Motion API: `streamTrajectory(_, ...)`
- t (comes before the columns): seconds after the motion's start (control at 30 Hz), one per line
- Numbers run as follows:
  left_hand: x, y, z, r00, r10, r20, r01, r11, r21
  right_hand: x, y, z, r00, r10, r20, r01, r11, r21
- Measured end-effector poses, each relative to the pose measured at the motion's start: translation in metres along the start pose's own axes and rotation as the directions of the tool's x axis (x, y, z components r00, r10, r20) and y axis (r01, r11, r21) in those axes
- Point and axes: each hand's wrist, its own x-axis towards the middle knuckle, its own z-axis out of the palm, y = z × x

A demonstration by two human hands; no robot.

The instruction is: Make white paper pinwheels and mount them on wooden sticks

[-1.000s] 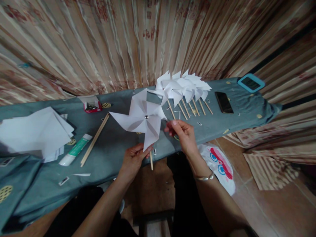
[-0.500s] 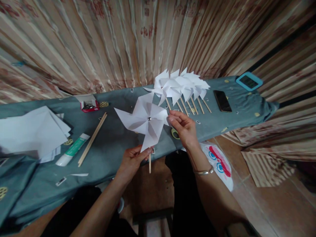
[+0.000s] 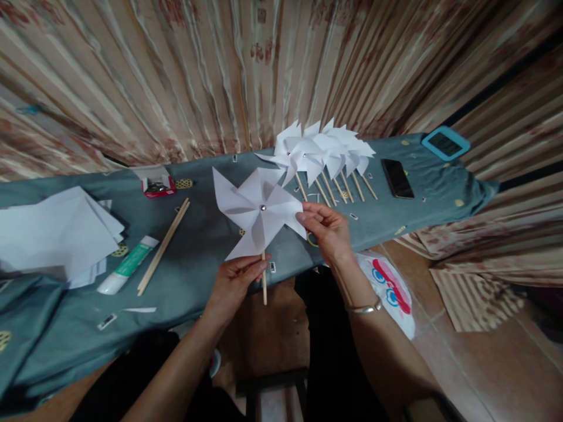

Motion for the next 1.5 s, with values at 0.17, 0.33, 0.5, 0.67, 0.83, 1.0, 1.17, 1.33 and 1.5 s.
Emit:
streamTrajectory(0.17, -0.001, 0.001, 0.0, 1.0, -0.012, -0.002, 0.012, 1.0, -0.011, -0.002, 0.0, 0.001, 0.999, 0.038, 0.032, -0.039, 0.999, 0.023)
streamTrajectory(0.33, 0.0, -0.001, 0.0, 1.0, -0.024, -0.001, 0.024, 1.0, -0.003, -0.002, 0.003, 0.002, 0.995, 0.075, 0.059, -0.078, 0.996, 0.048)
streamTrajectory(0.5, 0.001, -0.002, -0.001, 1.0, -0.02, -0.002, 0.02, 1.0, 0.01, -0.005, 0.004, 0.003, 0.989, 0.099, 0.113, -0.102, 0.995, 0.022)
streamTrajectory(0.67, 0.001, -0.002, -0.001, 1.0, -0.024, -0.011, 0.024, 0.999, 0.026, -0.01, 0.003, 0.006, 0.977, 0.128, 0.169, -0.128, 0.992, -0.011)
streamTrajectory(0.83, 0.001, -0.002, -0.001, 1.0, -0.028, -0.01, 0.028, 0.999, 0.022, -0.013, 0.002, 0.009, 0.964, 0.164, 0.21, -0.158, 0.986, -0.044)
streamTrajectory(1.0, 0.001, -0.003, -0.002, 1.0, -0.014, -0.01, 0.014, 1.0, 0.017, -0.014, 0.003, 0.011, 0.96, 0.16, 0.23, -0.15, 0.987, -0.062)
streamTrajectory(1.17, 0.002, -0.002, -0.002, 1.0, -0.005, -0.009, 0.005, 1.0, 0.016, -0.016, 0.004, 0.012, 0.947, 0.15, 0.285, -0.138, 0.989, -0.06)
streamTrajectory(1.33, 0.003, -0.002, -0.002, 1.0, 0.0, 0.008, 0.0, 1.0, 0.023, -0.019, 0.004, 0.014, 0.932, 0.156, 0.327, -0.143, 0.988, -0.066)
streamTrajectory(1.5, 0.003, -0.005, -0.002, 1.0, -0.005, 0.017, 0.005, 1.0, -0.021, -0.022, 0.005, 0.017, 0.91, 0.179, 0.373, -0.163, 0.984, -0.075)
